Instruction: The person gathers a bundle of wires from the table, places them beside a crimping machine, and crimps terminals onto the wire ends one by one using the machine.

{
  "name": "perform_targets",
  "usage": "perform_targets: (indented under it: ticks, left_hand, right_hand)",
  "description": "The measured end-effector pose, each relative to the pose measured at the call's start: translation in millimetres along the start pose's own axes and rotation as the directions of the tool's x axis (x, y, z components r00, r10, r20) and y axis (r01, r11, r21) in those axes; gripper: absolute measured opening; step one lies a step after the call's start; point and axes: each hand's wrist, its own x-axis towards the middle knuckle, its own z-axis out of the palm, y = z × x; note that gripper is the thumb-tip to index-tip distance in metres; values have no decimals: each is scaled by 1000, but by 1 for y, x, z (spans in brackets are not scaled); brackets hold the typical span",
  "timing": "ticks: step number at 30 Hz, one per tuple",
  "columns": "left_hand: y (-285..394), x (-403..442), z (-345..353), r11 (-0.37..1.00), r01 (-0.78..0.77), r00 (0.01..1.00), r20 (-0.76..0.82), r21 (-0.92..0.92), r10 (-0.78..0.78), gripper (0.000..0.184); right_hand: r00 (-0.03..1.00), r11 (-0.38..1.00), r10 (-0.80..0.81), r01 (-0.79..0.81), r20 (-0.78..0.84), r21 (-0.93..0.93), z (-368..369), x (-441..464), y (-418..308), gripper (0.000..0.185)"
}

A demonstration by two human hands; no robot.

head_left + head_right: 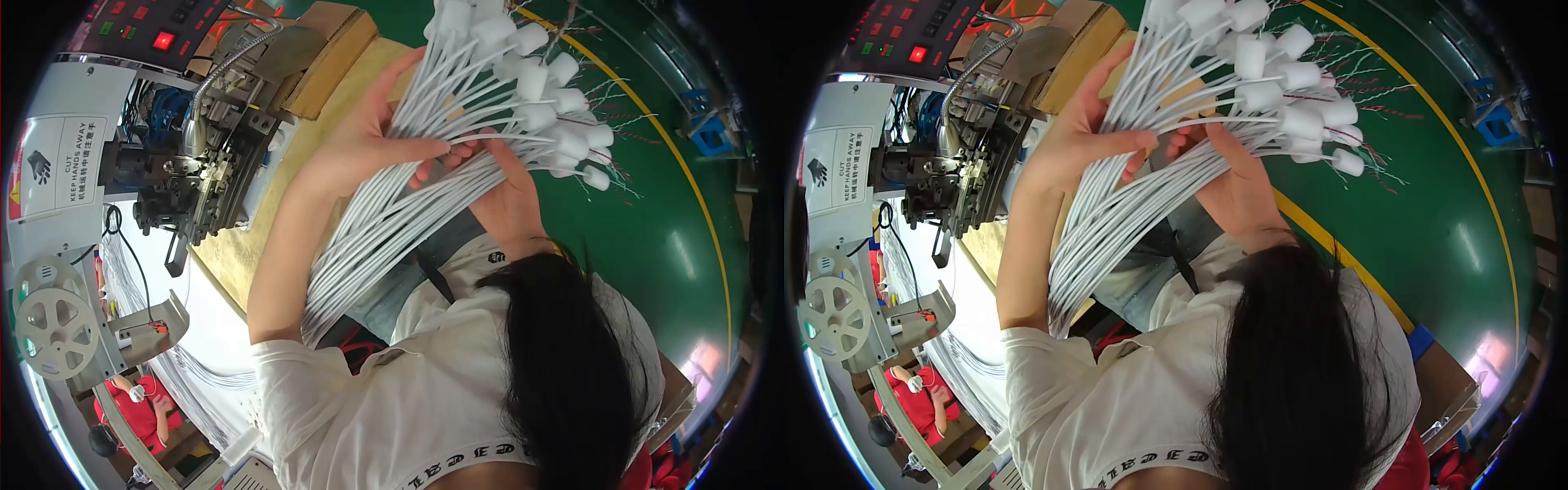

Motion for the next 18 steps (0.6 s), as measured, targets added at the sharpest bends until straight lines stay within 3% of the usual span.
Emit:
perform_targets:
  ticks: [2,5,8,11,14,16,18]
  left_hand:
    - [0,-3,-3,997,-42,997,-68,-66,38,69]
    - [5,-1,-6,986,151,984,-83,-66,-156,34]
    - [7,0,-8,954,225,960,-121,-196,-252,15]
    - [7,-5,-12,947,208,969,-81,-247,-234,16]
    - [1,-7,-19,958,169,984,-15,-233,-177,19]
    - [-3,-5,-17,965,115,987,-79,-235,-137,23]
    - [-8,-6,-19,969,86,993,-54,-233,-101,27]
  right_hand:
    - [999,994,36,-38,26,98,-5,3,2,17]
    - [951,999,-18,2,310,54,-13,1,-4,23]
    - [873,979,-76,156,482,-129,-8,-4,-10,30]
    - [814,972,-80,192,576,-136,-13,-6,-12,33]
    - [797,989,-121,146,592,5,-20,-8,-9,28]
    - [789,992,-111,121,604,24,-22,-10,-12,23]
    - [835,995,-101,98,540,34,-21,-13,-13,20]
